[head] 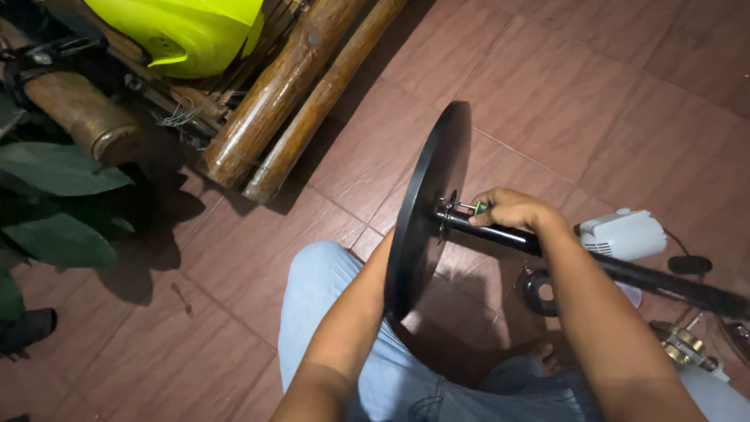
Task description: The person assembles an electric fan by attaching the fan blade to the motor shaft, wiping the blade with a cloth, and inserting a metal rod into the fan base. The person then secures the rod and attaches the fan stand to the base.
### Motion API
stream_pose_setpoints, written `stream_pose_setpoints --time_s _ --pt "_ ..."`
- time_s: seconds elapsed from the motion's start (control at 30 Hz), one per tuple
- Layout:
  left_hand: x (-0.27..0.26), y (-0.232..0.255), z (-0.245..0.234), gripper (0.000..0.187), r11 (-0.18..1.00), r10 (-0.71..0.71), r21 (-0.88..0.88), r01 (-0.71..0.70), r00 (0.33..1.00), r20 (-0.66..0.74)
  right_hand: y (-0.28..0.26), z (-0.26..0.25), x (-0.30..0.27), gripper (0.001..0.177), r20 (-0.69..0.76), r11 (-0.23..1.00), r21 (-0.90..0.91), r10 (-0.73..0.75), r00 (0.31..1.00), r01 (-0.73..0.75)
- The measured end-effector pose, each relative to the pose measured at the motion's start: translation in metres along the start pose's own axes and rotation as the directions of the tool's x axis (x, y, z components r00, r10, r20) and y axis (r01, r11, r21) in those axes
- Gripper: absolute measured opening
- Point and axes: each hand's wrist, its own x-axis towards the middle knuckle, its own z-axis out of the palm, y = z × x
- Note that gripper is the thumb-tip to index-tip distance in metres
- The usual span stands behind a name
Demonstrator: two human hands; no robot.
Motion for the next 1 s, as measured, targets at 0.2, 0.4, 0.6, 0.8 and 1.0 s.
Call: stream_pose_setpoints --time_s 0.2,0.4,0.6,0.8,1.0 --pt "0.003 0.005 0.004 0.047 0.997 0.072 0.004 -0.072 0.997 -0.026 -0.009 0.003 -0.002 0.034 -0.198 0.996 -0.083 -0.056 0.979 0.04" --pt "0.013 -0.008 0.024 0.051 0.976 0.214 0.059 -0.209 0.971 -0.109 -0.025 -0.004 -0.026 0.05 -0.392 0.98 -0.165 0.041 0.919 -0.114" --pt "0.003 -0.023 0.06 0.07 0.831 0.324 0.519 -0.199 0.932 -0.162 0.012 -0.002 -0.02 0.045 -0.551 0.963 -0.271 -0.166 0.818 0.013" --pt "0.001 -0.036 0.06 0.076 0.841 0.35 0.451 -0.299 0.936 -0.032 0.055 0.0 -0.006 0.027 -0.477 0.822 -0.569 -0.35 0.806 0.02" --pt "0.025 -0.067 0.05 0.079 0.935 0.271 0.287 -0.209 0.942 -0.197 0.056 0.02 -0.007 0.024 -0.541 0.863 -0.502 -0.358 0.761 0.05"
